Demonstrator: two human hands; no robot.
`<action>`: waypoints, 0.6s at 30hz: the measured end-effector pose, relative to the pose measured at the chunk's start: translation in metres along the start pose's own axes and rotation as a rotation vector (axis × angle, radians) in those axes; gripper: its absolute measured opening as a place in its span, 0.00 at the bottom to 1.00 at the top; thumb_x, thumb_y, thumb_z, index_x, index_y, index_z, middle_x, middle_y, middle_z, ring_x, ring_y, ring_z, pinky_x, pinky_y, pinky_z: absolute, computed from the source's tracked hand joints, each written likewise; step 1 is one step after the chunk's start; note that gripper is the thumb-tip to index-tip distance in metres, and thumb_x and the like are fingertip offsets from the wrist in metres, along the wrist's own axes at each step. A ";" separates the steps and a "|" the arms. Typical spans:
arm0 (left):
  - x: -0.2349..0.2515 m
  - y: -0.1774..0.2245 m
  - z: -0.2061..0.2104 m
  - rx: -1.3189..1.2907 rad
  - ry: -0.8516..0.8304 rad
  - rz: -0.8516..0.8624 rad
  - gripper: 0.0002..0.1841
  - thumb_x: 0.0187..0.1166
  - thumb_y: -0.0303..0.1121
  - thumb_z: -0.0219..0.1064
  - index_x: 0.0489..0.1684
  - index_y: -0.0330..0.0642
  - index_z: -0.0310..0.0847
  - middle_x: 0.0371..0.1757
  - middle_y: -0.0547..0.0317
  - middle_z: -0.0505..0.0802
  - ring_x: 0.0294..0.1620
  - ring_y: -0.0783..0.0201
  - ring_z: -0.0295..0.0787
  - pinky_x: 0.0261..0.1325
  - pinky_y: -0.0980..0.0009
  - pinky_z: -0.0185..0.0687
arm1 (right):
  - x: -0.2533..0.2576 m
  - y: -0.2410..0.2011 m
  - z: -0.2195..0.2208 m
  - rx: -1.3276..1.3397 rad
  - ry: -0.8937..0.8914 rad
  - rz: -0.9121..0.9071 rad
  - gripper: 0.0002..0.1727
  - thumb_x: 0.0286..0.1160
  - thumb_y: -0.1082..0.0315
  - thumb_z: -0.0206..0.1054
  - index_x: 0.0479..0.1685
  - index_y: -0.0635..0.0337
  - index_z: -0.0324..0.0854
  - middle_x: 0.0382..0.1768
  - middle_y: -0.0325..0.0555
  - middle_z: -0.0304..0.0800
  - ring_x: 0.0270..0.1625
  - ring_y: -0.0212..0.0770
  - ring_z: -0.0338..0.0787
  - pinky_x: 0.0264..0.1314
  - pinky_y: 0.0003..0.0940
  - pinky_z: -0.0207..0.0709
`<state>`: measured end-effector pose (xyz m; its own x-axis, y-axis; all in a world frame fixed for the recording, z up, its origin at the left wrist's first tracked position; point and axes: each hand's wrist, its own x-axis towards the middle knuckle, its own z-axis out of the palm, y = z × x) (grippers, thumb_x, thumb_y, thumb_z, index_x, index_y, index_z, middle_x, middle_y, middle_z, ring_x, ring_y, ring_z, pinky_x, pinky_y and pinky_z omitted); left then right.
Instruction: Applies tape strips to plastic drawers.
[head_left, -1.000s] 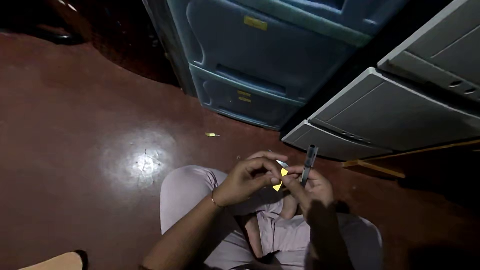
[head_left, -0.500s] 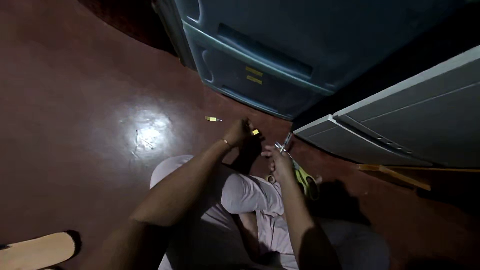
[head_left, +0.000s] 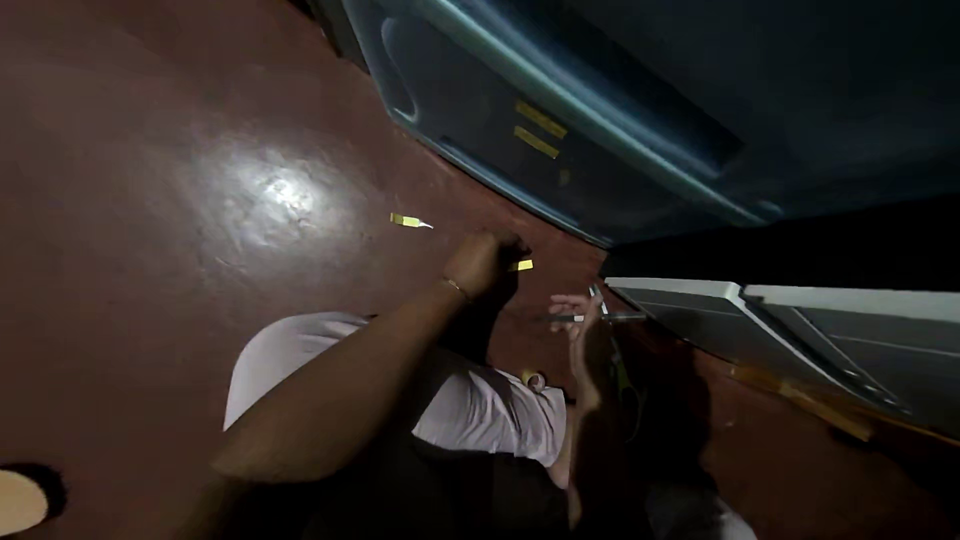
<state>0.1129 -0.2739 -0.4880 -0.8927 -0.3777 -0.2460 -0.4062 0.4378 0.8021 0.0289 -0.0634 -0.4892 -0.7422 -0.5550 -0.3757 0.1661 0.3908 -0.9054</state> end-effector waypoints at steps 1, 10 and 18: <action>0.000 -0.003 -0.002 0.007 0.023 -0.016 0.11 0.77 0.27 0.71 0.54 0.47 0.92 0.53 0.52 0.94 0.58 0.52 0.91 0.66 0.47 0.83 | 0.003 -0.003 0.001 -0.023 -0.025 -0.062 0.40 0.95 0.49 0.26 0.47 0.72 0.82 0.25 0.37 0.88 0.24 0.27 0.84 0.31 0.24 0.81; 0.000 -0.015 0.002 0.173 -0.014 -0.059 0.07 0.69 0.37 0.77 0.42 0.51 0.90 0.49 0.53 0.92 0.58 0.48 0.86 0.65 0.41 0.74 | 0.054 -0.006 0.021 0.187 -0.132 -0.372 0.06 0.84 0.72 0.59 0.43 0.51 0.79 0.31 0.31 0.92 0.28 0.27 0.91 0.33 0.25 0.88; 0.006 -0.025 0.002 0.104 0.006 0.009 0.04 0.70 0.36 0.77 0.36 0.50 0.92 0.44 0.53 0.92 0.55 0.50 0.87 0.65 0.43 0.71 | 0.100 0.017 0.021 0.026 -0.333 -0.633 0.18 0.96 0.56 0.46 0.45 0.49 0.81 0.37 0.28 0.89 0.34 0.21 0.88 0.36 0.20 0.86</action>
<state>0.1171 -0.2854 -0.5111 -0.8953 -0.3780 -0.2356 -0.4166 0.5231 0.7436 -0.0285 -0.1276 -0.5459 -0.4644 -0.8658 0.1864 -0.2123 -0.0955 -0.9725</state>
